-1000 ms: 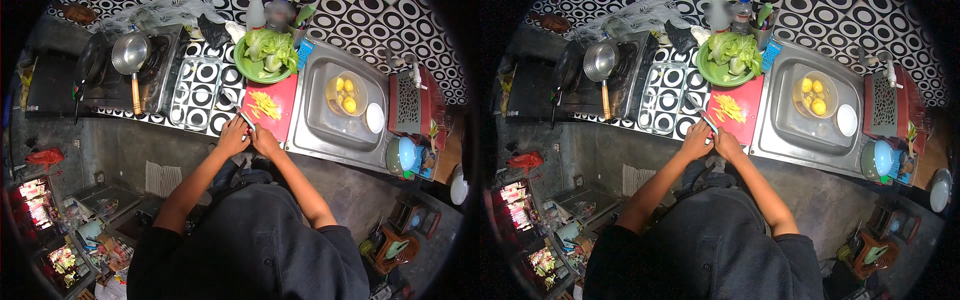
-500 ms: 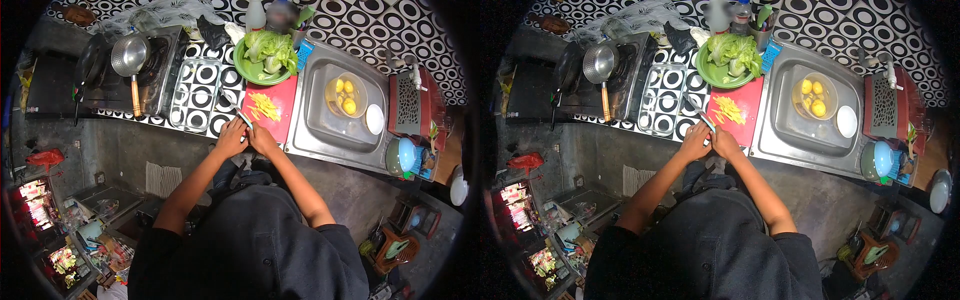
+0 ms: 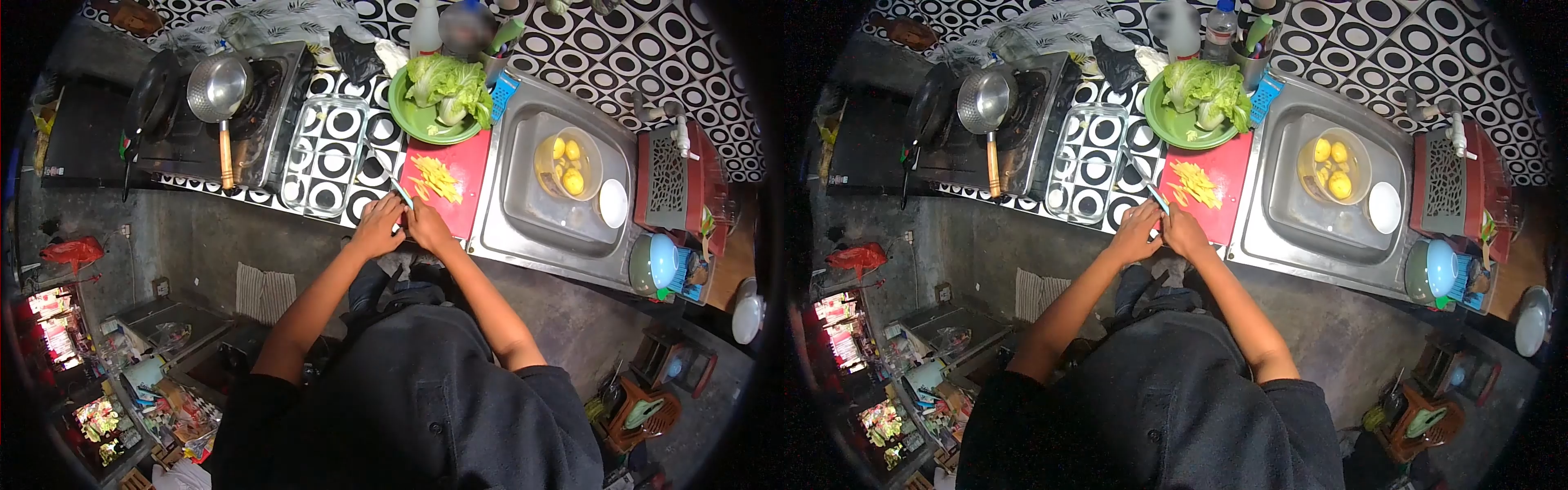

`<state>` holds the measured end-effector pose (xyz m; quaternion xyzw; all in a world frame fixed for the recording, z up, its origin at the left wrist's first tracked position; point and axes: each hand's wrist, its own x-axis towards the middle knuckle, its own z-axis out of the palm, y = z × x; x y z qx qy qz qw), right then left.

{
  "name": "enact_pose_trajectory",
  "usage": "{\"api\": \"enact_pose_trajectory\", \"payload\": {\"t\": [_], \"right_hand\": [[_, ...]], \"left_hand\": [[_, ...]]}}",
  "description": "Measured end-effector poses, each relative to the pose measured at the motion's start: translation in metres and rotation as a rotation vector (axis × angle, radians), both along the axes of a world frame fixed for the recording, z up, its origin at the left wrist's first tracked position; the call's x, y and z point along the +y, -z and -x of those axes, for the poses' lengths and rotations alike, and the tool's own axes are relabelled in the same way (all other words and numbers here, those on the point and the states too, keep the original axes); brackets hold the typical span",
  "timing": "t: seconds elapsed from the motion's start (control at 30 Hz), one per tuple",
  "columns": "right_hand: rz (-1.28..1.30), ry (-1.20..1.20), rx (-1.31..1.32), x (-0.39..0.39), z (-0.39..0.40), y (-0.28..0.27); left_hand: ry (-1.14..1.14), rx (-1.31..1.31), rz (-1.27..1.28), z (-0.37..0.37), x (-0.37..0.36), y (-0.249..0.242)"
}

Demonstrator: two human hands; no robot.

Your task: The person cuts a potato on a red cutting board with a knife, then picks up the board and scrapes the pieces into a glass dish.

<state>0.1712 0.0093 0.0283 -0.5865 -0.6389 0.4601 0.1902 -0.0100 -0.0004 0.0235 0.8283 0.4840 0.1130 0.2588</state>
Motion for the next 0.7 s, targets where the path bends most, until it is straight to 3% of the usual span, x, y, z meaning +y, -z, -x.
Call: {"api": "enact_pose_trajectory", "payload": {"t": [0.37,0.7], "right_hand": [[-0.047,0.048,0.031,0.009,0.009,0.006],[-0.023,0.192,0.224,0.021,0.004,0.002]], "left_hand": [[0.016,0.003,0.016,0.005,0.001,0.001],[0.026,-0.001,-0.034,0.005,0.001,0.003]]}}
